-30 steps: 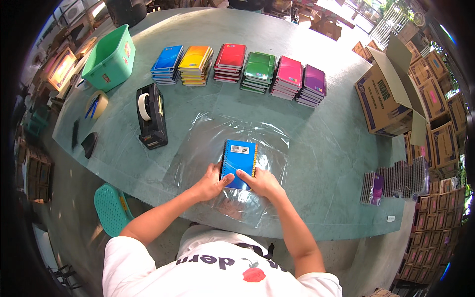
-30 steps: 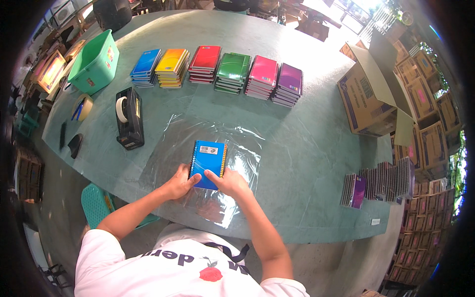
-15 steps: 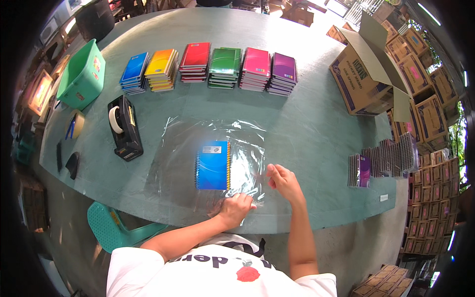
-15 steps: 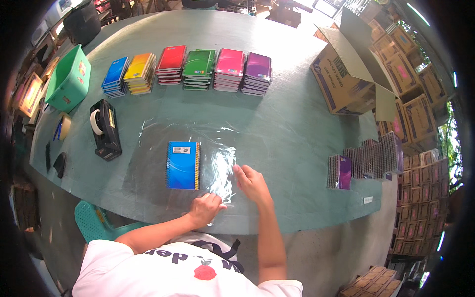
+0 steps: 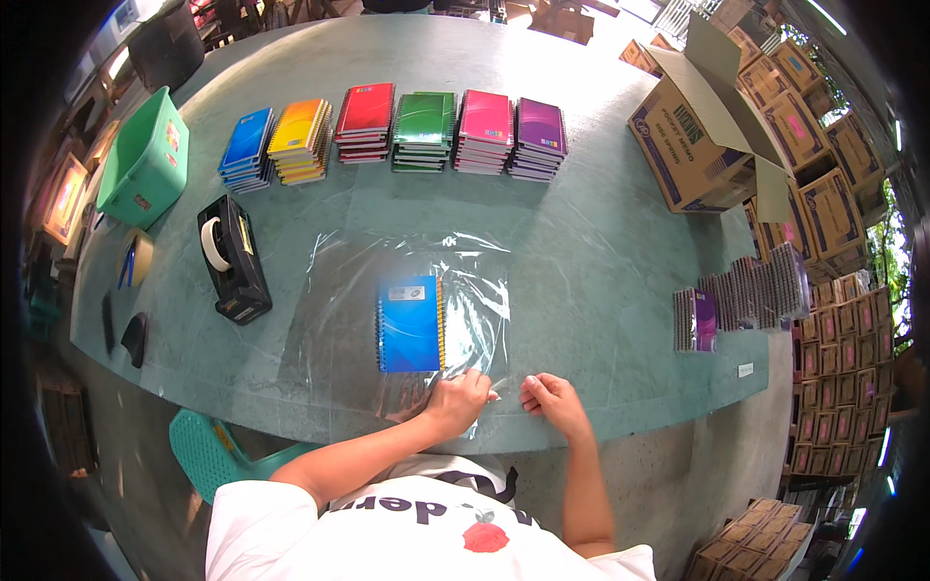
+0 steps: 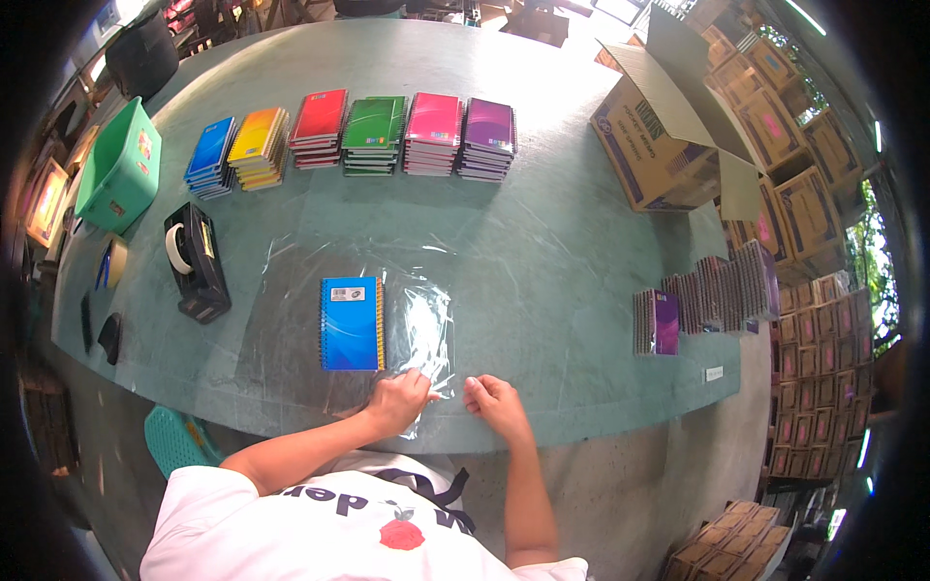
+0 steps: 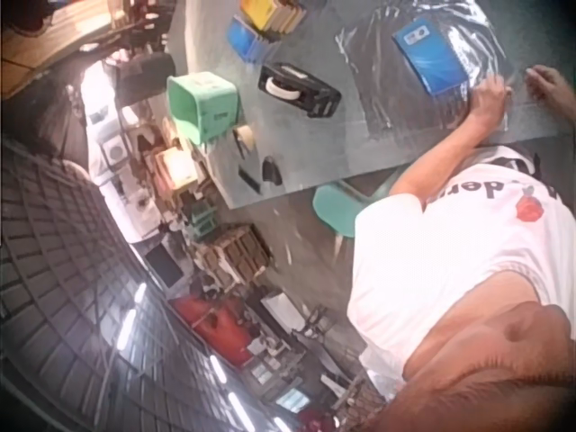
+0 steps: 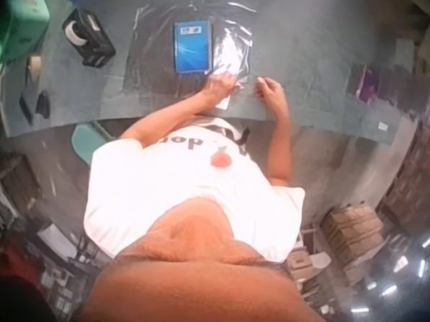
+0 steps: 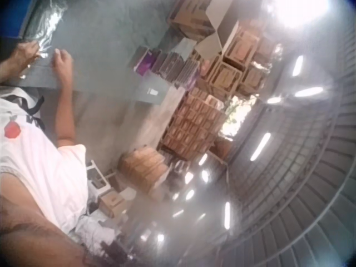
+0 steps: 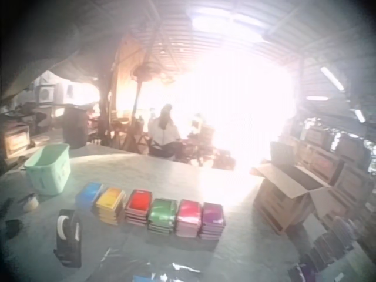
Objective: The person gathers small colorful notebooks from various stacks, aligns them into a single pile, places the pile onto a plastic sheet, and wraps the notebooks by folding and taping the plastic sheet around them.
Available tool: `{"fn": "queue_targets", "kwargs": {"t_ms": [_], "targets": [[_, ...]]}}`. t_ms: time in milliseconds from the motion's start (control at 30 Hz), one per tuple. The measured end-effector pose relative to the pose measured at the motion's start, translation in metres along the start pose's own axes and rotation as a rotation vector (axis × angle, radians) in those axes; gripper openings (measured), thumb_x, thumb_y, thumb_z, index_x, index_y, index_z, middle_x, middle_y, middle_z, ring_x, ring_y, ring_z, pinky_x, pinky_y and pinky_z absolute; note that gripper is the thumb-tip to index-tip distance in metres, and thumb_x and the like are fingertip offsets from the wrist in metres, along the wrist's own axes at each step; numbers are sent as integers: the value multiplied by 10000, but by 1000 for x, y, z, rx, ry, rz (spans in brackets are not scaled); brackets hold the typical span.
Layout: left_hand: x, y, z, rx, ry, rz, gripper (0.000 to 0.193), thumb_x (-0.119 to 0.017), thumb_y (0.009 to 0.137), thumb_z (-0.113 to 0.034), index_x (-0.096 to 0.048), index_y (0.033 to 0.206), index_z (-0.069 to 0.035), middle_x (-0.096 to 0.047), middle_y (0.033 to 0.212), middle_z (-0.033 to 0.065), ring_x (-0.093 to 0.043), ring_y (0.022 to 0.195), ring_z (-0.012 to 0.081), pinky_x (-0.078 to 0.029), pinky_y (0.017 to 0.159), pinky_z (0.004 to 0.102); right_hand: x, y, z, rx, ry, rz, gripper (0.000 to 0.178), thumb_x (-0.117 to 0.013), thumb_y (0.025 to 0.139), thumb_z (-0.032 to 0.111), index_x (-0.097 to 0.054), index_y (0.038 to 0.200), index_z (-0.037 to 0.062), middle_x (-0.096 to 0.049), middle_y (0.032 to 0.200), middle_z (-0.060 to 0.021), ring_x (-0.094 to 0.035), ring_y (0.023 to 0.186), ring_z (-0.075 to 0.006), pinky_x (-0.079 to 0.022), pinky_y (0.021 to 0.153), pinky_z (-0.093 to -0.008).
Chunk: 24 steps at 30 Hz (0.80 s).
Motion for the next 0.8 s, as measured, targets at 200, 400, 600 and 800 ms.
{"fn": "queue_targets", "kwargs": {"t_ms": [200, 400, 600, 800], "targets": [[13, -7, 3, 20, -261, -152, 165, -598, 851, -176, -538, 795, -34, -530, 748, 107, -590, 600, 252, -489, 499, 338, -32, -5, 11, 53, 64, -54, 265, -593, 902, 267, -624, 901, 3, -623, 761, -28, -566, 664, -83, -473, 592, -223], [52, -23, -2, 68, -371, -146, 55, -594, 821, -57, -572, 835, -9, -541, 764, 121, -590, 633, 293, -495, 536, 370, -67, -17, 22, 222, 128, -48, 138, -661, 852, 139, -621, 838, 8, -621, 715, 0, -532, 632, -44, -440, 555, -198], [53, -37, 5, 142, -440, -224, 64, -636, 777, -36, -574, 788, -21, -553, 763, 109, -591, 626, 276, -492, 527, 359, -66, -17, -6, 225, 177, -243, 216, -658, 852, 128, -521, 708, 45, -613, 695, -15, -511, 579, -44, -418, 522, -197], [56, -45, 9, 194, -411, -210, 107, -672, 747, -77, -585, 798, -42, -569, 791, 88, -605, 647, 249, -500, 549, 330, -56, -5, 35, 252, 341, -287, 175, -662, 851, 158, -564, 890, 17, -648, 757, -53, -568, 600, -71, -449, 528, -207]]}}
Point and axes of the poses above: each hand's wrist, its own y-axis towards the middle knuckle, its own x-axis out of the back of the hand, z = x × y, the point moved 3 cm from there along y, towards the middle knuckle
